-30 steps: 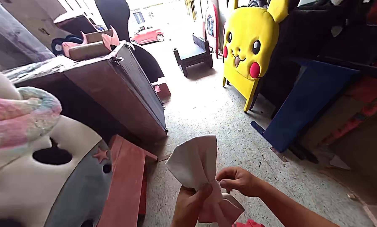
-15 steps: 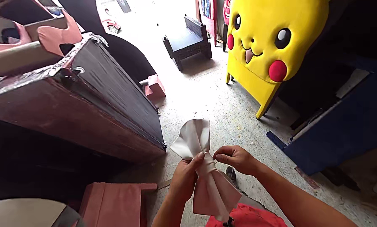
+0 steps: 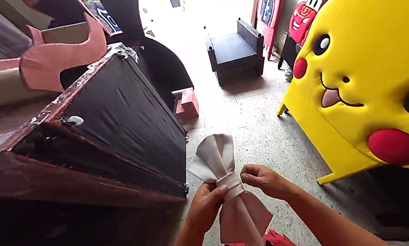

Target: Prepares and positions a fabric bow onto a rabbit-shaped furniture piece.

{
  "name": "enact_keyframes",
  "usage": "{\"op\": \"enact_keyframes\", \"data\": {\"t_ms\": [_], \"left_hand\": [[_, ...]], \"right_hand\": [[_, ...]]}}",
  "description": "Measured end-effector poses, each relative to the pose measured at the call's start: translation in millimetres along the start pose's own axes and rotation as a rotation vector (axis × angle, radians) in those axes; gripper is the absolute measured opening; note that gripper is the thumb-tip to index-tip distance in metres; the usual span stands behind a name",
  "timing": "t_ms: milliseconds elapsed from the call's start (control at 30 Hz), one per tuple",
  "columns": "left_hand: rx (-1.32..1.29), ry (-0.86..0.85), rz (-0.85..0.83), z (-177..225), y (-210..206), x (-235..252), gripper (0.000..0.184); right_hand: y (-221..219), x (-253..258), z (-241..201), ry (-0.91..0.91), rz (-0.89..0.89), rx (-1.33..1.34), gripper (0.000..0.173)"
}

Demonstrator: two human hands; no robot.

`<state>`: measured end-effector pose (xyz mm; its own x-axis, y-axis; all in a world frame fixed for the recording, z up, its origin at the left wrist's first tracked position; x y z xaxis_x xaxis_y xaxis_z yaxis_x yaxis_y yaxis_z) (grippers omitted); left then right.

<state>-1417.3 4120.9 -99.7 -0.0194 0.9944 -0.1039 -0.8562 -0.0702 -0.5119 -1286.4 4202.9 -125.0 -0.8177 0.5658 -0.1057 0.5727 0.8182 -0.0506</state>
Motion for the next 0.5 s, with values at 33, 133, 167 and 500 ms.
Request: {"op": "enact_keyframes", "data": {"t_ms": [33,133,167,500], "left_hand": [[0.031,0.0,-0.04,7,9,35,0.047],[0.132,0.062,-0.086,26,36,135,0.046],[0.176,0.085,-0.068,36,45,169,0.046],[0.371,-0.072,0.145,137,102,501,0.026]], "right_hand": [[18,29,-6,0.015,-0.007,0.024,0.031],[65,113,-21,-0.022,0.015,-0.047,0.039],[84,139,-29,-0.03,0.052,-0.051,0.038],[297,383,-84,0.084,0.397,0.155,0.036]]}}
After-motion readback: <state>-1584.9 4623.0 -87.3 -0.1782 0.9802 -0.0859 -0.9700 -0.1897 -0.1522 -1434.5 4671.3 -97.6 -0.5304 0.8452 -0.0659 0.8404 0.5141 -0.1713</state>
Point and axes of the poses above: each hand's wrist, its own x-axis towards the middle knuckle, its own y-axis out of the back of the hand, z = x × y, the point moved 10 cm from there along x, towards the middle knuckle, and after that the axes turned 1 degree about -z, right-handed, at the moved point
